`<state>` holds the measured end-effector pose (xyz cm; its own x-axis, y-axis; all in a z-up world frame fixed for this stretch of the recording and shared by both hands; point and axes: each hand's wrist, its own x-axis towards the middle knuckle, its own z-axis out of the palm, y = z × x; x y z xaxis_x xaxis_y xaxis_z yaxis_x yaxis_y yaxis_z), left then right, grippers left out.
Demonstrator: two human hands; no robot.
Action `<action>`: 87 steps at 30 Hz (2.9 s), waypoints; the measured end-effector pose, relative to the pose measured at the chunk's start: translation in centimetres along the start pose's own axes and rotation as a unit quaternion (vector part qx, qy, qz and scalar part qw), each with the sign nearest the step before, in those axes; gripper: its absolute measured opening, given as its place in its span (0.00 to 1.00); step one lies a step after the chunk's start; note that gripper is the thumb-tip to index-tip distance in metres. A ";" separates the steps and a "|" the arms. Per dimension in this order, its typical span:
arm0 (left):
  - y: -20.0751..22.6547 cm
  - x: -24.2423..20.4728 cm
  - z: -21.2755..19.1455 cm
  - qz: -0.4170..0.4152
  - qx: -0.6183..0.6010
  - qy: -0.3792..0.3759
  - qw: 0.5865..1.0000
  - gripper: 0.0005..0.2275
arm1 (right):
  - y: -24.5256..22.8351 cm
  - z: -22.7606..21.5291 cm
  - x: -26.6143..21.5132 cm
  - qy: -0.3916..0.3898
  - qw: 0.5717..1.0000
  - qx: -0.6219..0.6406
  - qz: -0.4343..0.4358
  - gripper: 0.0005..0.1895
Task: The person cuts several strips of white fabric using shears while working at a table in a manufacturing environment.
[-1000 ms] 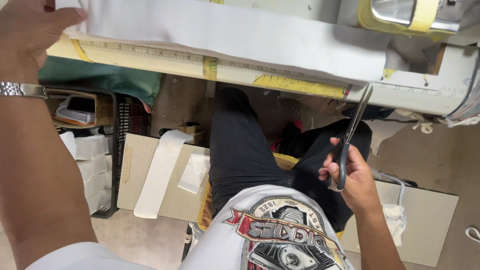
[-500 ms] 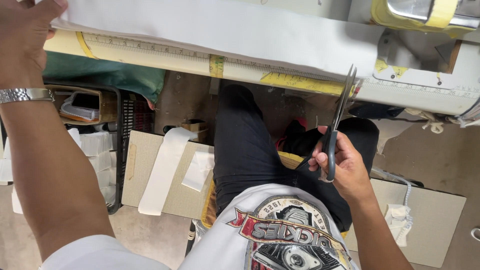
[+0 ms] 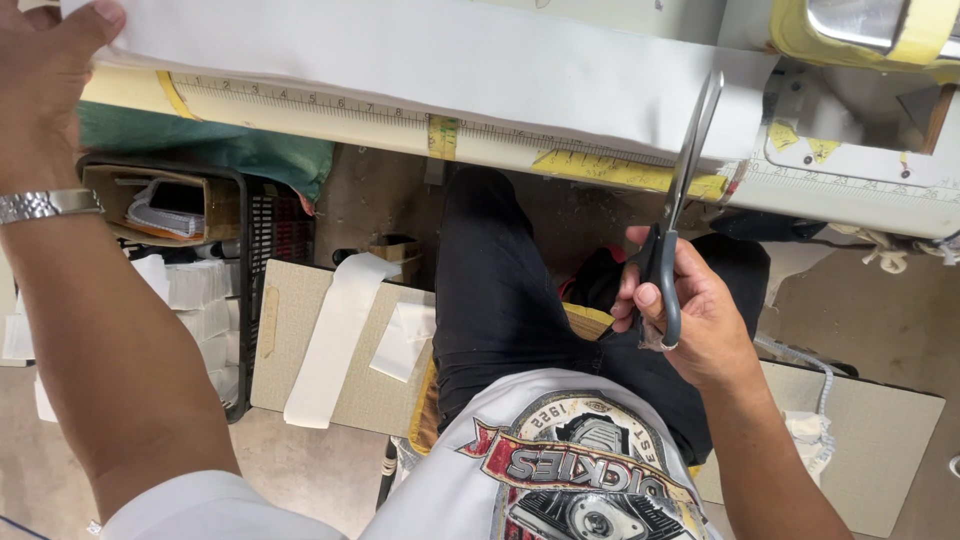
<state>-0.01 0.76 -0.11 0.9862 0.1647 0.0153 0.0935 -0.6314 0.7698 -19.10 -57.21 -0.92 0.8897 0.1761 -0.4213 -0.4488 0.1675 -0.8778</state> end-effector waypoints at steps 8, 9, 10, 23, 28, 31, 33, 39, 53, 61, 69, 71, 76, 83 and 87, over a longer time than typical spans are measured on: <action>5.9 -3.1 2.2 -0.309 0.226 0.153 0.911 0.31 | -1.4 0.9 2.8 -0.062 0.982 0.175 0.028 0.34; 8.9 -4.3 3.8 -0.309 0.229 0.151 0.911 0.31 | -1.2 0.9 2.9 -0.061 0.982 0.178 0.030 0.34; 11.8 -5.4 5.6 -0.003 0.243 0.170 0.955 0.15 | -1.1 0.8 3.0 -0.064 0.978 0.194 0.030 0.33; 24.0 -3.0 26.6 0.527 0.160 -0.154 0.820 0.14 | -1.2 0.3 2.9 -0.048 0.976 0.196 0.079 0.38; 24.1 -3.3 26.7 0.519 0.168 -0.167 0.822 0.15 | -2.0 0.3 2.3 -0.046 0.978 0.177 0.098 0.38; 23.8 -3.4 27.0 0.522 0.171 -0.159 0.820 0.16 | -1.2 -0.1 2.3 -0.055 0.981 0.168 0.085 0.38; 23.6 -3.3 27.3 0.531 0.164 -0.167 0.814 0.16 | 0.3 -0.1 2.2 -0.043 0.983 0.167 0.069 0.39; 24.5 -5.3 25.6 0.584 0.099 -0.097 0.800 0.11 | 1.4 1.5 -0.9 -0.002 0.991 0.127 -0.033 0.39; 23.7 -6.4 26.2 0.558 0.061 -0.108 0.821 0.03 | 1.9 2.5 -3.9 -0.014 0.993 0.118 0.012 0.41; 23.3 -6.3 26.3 0.562 0.075 -0.099 0.817 0.06 | 1.3 3.8 -3.6 -0.022 0.994 0.103 0.027 0.45; 23.0 -6.3 26.4 0.571 0.095 -0.065 0.813 0.07 | 0.6 4.4 -3.6 0.014 0.993 0.096 0.064 0.46; 22.9 -6.3 26.4 0.566 0.081 -0.077 0.817 0.06 | 0.4 4.5 -3.9 0.029 0.988 0.116 0.097 0.46; 23.0 -6.3 26.1 0.567 0.074 -0.084 0.816 0.09 | 0.5 4.1 -2.3 0.034 0.992 0.085 0.086 0.46; 22.9 -6.4 26.3 0.569 0.071 -0.070 0.816 0.07 | 0.2 3.9 1.5 0.063 0.996 0.021 0.061 0.50; 22.8 -6.4 26.3 0.568 0.066 -0.072 0.818 0.06 | -1.2 4.4 2.8 0.052 0.998 0.001 0.039 0.50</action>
<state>-0.55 -34.62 0.56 0.4529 -0.6695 0.5888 -0.8885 -0.3936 0.2359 -16.44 -52.67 -0.04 0.8561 0.0873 -0.5093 -0.5167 0.1594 -0.8412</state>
